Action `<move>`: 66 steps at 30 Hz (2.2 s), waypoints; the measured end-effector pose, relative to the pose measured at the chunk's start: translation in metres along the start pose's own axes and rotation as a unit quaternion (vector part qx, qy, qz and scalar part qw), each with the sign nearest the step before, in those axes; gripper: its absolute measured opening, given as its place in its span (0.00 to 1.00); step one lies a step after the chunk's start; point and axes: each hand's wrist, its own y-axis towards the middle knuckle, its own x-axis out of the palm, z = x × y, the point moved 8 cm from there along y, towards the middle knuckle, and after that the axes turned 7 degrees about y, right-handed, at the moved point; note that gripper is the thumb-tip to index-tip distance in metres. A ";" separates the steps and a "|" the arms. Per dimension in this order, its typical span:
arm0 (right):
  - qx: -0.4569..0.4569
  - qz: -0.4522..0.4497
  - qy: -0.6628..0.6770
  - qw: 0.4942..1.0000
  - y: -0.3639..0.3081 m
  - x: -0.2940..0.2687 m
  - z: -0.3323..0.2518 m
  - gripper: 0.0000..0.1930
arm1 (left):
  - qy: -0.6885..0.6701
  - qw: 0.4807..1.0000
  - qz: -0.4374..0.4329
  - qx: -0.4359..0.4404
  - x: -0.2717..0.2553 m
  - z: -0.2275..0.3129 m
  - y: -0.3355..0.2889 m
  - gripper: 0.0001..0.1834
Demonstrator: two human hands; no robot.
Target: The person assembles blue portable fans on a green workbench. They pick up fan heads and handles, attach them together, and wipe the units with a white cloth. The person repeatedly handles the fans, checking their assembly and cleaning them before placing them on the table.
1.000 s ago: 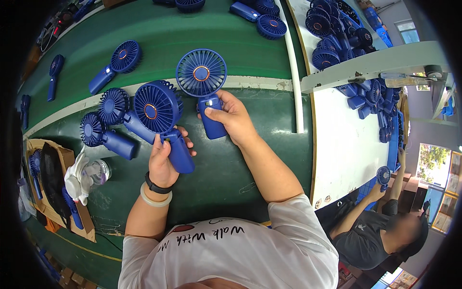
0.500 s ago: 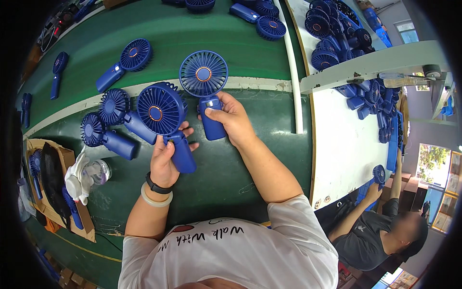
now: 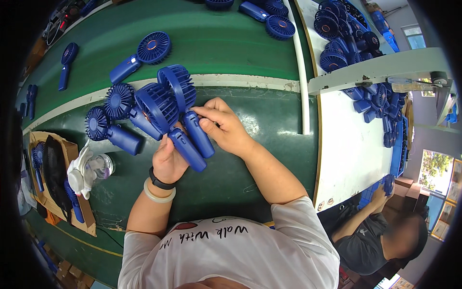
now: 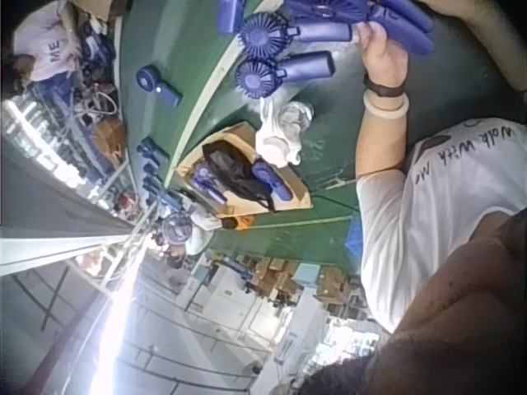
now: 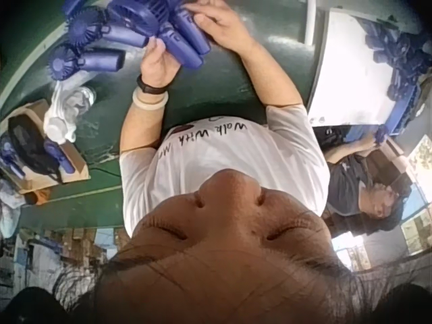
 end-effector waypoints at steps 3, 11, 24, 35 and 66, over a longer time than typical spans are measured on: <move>0.040 0.005 0.044 0.998 -0.002 -0.001 0.001 0.16 | 0.027 1.000 0.007 0.010 0.008 0.004 0.000 0.34; 0.093 -0.122 -0.048 0.987 -0.006 0.037 -0.007 0.51 | 0.313 0.945 0.032 0.095 0.000 -0.004 -0.013 0.32; 0.255 0.007 0.581 0.773 -0.024 0.026 0.039 0.34 | 0.424 0.885 0.074 0.180 0.018 0.028 -0.004 0.32; 0.236 -0.012 0.601 0.763 -0.021 0.038 0.033 0.33 | 0.488 0.830 0.085 0.256 0.021 0.035 -0.007 0.07; -0.024 0.384 -0.639 0.666 -0.186 -0.160 -0.134 0.21 | 0.619 0.419 0.505 0.431 -0.003 0.188 -0.207 0.48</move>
